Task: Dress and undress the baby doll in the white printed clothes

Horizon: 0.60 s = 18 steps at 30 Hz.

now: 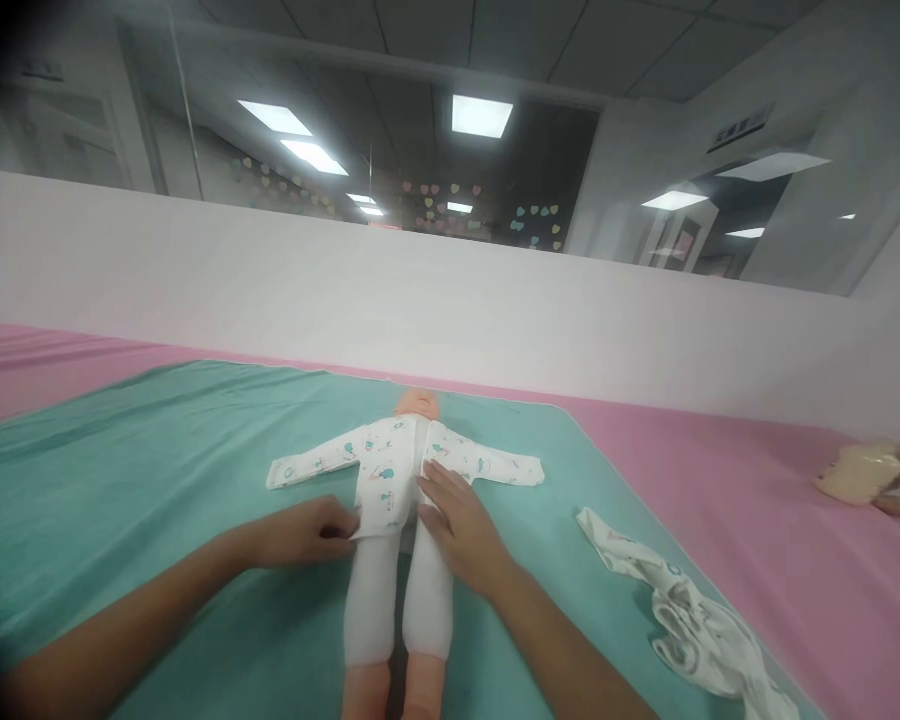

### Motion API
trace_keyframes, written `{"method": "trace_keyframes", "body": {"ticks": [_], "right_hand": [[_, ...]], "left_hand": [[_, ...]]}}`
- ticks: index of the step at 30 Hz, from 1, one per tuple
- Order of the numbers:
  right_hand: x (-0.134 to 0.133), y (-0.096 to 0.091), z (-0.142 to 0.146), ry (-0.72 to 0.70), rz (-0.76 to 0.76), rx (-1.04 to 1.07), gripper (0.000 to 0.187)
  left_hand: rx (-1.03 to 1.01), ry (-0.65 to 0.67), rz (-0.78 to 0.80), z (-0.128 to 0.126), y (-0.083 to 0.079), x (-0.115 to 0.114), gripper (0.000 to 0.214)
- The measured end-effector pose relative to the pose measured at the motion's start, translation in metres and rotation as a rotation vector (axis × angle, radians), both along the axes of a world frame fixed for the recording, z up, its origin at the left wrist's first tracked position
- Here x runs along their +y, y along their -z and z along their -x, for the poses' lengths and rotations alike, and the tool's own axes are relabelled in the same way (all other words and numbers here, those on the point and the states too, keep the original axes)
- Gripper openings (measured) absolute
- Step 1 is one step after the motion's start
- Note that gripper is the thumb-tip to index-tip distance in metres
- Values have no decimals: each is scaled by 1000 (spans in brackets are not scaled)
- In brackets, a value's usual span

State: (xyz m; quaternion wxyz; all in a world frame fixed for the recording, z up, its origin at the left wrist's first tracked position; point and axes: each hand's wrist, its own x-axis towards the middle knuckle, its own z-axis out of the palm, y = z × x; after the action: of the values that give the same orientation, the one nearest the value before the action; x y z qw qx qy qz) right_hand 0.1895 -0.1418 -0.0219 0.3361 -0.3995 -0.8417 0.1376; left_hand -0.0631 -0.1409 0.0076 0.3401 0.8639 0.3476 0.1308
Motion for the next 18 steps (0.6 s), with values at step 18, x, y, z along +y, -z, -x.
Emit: {"method": "trace_keyframes", "body": {"ticks": [18], "right_hand": [[-82,21,-110,692,-82,-321,29]], "left_hand": [[38,-57,-795,-30,33,-22,41]]}}
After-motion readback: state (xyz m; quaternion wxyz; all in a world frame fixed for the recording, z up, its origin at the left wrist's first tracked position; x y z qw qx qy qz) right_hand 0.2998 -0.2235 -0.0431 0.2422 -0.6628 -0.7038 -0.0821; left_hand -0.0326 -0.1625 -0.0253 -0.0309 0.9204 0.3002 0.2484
